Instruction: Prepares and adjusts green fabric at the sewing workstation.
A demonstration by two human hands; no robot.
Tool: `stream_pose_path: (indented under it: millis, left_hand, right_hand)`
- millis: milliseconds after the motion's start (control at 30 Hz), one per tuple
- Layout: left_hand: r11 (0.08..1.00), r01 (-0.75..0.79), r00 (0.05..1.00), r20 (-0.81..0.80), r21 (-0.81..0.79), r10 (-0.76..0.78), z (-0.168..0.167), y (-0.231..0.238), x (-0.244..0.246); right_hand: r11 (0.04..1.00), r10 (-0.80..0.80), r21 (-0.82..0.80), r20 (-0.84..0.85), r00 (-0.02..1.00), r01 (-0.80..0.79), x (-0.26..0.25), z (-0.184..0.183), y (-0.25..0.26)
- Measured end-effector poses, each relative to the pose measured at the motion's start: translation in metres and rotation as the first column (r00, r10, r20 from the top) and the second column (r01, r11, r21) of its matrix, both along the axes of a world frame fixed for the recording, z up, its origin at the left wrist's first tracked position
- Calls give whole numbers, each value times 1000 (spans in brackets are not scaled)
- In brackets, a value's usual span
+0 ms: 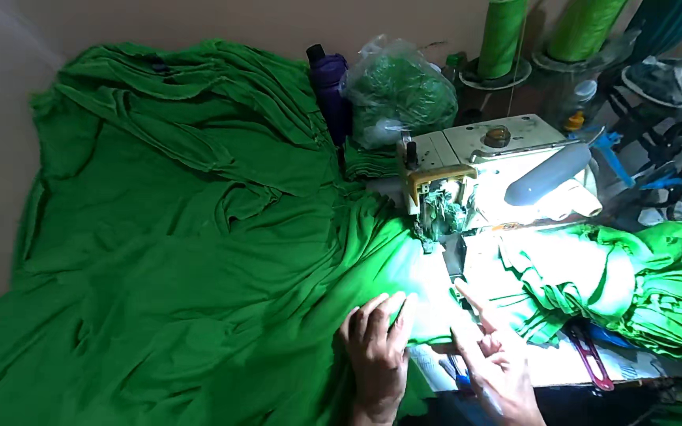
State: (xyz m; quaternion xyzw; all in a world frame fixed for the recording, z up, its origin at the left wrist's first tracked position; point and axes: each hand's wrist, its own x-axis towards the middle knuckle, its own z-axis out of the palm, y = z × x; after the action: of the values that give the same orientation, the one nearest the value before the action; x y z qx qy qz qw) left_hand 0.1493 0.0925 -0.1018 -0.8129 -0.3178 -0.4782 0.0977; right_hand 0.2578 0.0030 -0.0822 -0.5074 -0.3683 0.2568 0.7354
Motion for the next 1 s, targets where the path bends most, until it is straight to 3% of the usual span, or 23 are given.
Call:
stream_pose_path:
  millis: [167, 333, 467, 600, 700, 767, 800, 867, 933, 1000]
  left_hand:
    - [975, -22, 998, -54, -220, 10, 33, 28, 23]
    - [805, -6, 989, -122, -594, -82, 63, 68, 35]
    - [771, -90, 981, -191, -631, -42, 74, 78, 34]
    - [645, -317, 925, -376, -696, 49, 89, 47, 19]
    - [541, -415, 849, -525, -731, -58, 98, 5, -1]
    - [569, -348, 831, -527, -745, -180, 93, -26, -15]
    - [587, -279, 831, -498, -760, -248, 87, -39, -22]
    - [630, -160, 839, -441, -760, -319, 73, -55, -39]
    - [718, -149, 865, -441, -680, -238, 64, -55, -58]
    - [881, -149, 920, -391, -449, -43, 62, -42, -85]
  right_hand:
    - [996, -25, -77, 169, 985, 39, 20, 0, 40]
    - [985, -28, -162, 219, 975, 64, 25, 4, 48]
    - [971, 70, -239, 326, 943, 11, 33, 10, 42]
    - [991, 110, -127, 605, 789, -41, 37, 3, 37]
    - [981, 153, -47, 786, 599, -190, 32, -4, 38]
    - [965, 204, -99, 870, 450, -244, 28, -8, 35]
    - [969, 214, -149, 904, 371, -195, 30, -8, 30]
    - [987, 111, -138, 955, 274, 80, 43, -9, 21]
    - [900, 33, -159, 953, 300, 406, 55, 4, 8]
    - [859, -33, -149, 939, 342, 490, 50, 23, -8]
